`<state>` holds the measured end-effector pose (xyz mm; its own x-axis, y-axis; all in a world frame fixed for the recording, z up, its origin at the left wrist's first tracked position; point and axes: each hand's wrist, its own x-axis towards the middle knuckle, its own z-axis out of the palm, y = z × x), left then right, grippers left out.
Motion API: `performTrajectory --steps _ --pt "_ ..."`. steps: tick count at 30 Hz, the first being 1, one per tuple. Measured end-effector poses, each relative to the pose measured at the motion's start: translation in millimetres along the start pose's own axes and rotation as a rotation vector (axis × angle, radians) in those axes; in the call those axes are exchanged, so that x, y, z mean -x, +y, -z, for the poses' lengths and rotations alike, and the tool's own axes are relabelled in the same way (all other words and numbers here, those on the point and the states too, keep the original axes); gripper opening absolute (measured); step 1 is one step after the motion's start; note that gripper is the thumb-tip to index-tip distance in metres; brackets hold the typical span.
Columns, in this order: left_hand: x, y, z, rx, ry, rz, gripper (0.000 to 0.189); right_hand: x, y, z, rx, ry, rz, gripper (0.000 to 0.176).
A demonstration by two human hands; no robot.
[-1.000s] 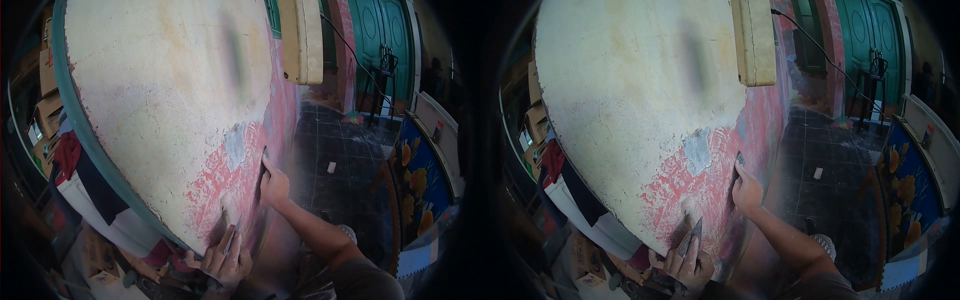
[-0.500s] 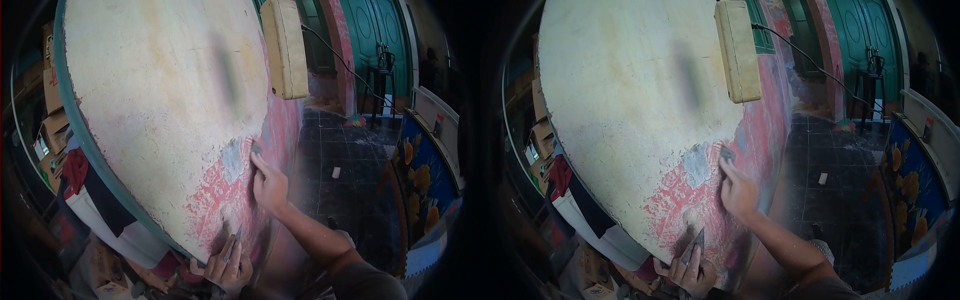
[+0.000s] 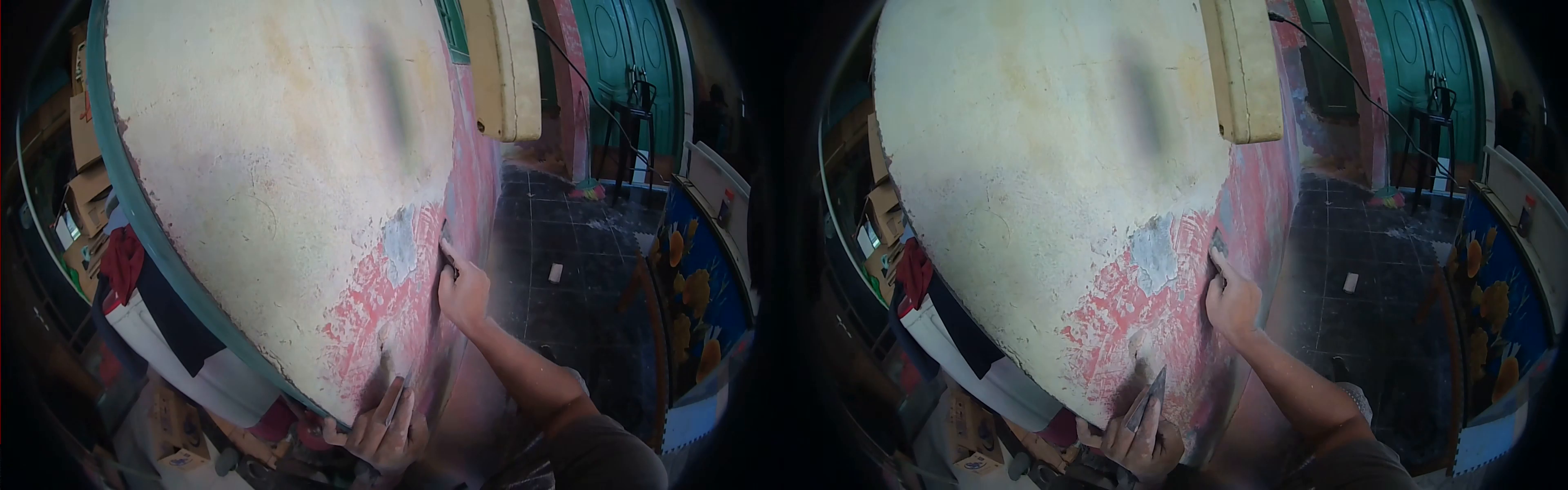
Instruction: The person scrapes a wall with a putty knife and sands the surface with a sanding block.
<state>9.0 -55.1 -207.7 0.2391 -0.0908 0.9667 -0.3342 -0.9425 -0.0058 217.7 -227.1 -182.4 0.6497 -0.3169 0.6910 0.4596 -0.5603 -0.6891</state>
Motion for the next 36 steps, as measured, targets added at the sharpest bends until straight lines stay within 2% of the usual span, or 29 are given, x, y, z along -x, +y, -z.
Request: performTrajectory --steps 1,4,5,7,8,10,13,14,17,20,22,23,25,26,28,29,30,33,34,36 --pt "-0.1 1.8 -1.8 0.013 0.02 0.009 0.035 1.5 -2.3 2.8 -0.059 0.053 0.101 0.049" --pt "-4.7 5.8 0.7 -0.04 0.003 0.023 0.035 9.7 55.0 -16.5 0.031 0.015 -0.012 0.045" --pt "-4.6 6.6 0.1 -0.04 0.009 0.023 0.035 8.7 66.3 -17.2 0.135 -0.087 -0.104 0.045" --pt "-5.9 4.9 -2.0 -0.043 0.023 0.009 0.035 1.8 59.2 -14.0 0.328 -0.284 -0.288 0.046" --pt "-6.1 4.6 -1.5 -0.031 0.016 0.013 0.035 -1.6 54.6 -9.0 0.243 -0.267 -0.264 0.046" --pt "-5.2 5.4 1.1 -0.004 -0.002 0.027 0.036 -17.3 -15.2 23.8 0.081 -0.236 -0.218 0.047" --pt "-0.5 3.3 3.3 -0.052 -0.074 0.017 0.037 -13.0 -13.5 10.7 -0.107 0.074 0.286 0.048" --pt "1.5 4.9 3.7 -0.051 -0.07 0.024 0.037 -13.9 8.4 -1.8 -0.085 0.161 0.46 0.049" --pt "-0.3 3.6 3.5 -0.061 -0.062 0.016 0.037 -0.5 58.0 -29.0 0.008 0.055 -0.079 0.051" --pt "-4.5 3.0 6.4 -0.047 -0.068 0.012 0.036 -20.2 25.1 -12.9 -0.073 -0.019 -0.068 0.051" --pt "1.2 2.6 2.3 -0.005 -0.027 0.022 0.036 -40.1 -29.3 14.9 -0.156 0.068 0.352 0.049" --pt "16.8 -5.7 -1.9 -0.095 -0.156 -0.001 0.035 -50.2 -45.9 21.7 -0.196 0.109 0.563 0.049" --pt "39.6 -25.1 -6.2 -0.275 -0.422 -0.05 0.04 -63.3 -45.9 17.1 -0.19 0.129 0.598 0.048" --pt "39.3 -22.3 -6.9 -0.194 -0.281 -0.041 0.036 -64.3 -42.5 12.8 -0.188 0.14 0.607 0.048" --pt "-0.6 -1.3 0.5 -0.036 0.002 -0.027 0.035 -64.6 -9.0 3.4 -0.209 0.007 0.216 0.047" --pt "-0.4 1.5 2.9 -0.04 -0.003 -0.018 0.033 -66.3 12.8 -2.2 -0.218 -0.059 0.026 0.046" --pt "-1.1 1.4 2.6 -0.045 -0.001 -0.013 0.031 -62.2 34.0 -9.8 -0.218 -0.064 0.02 0.047" --pt "-0.8 0.3 1.4 -0.046 -0.002 -0.005 0.029 -34.0 -31.7 -0.4 -0.131 0.104 0.258 0.054" --pt "-1.4 0.1 0.7 -0.043 0.002 -0.009 0.029 -31.6 -55.2 6.8 -0.161 0.134 0.392 0.057" --pt "-1.9 1.1 -1.7 -0.036 0.012 -0.009 0.028 -37.3 -62.5 8.8 -0.136 0.15 0.529 0.06"
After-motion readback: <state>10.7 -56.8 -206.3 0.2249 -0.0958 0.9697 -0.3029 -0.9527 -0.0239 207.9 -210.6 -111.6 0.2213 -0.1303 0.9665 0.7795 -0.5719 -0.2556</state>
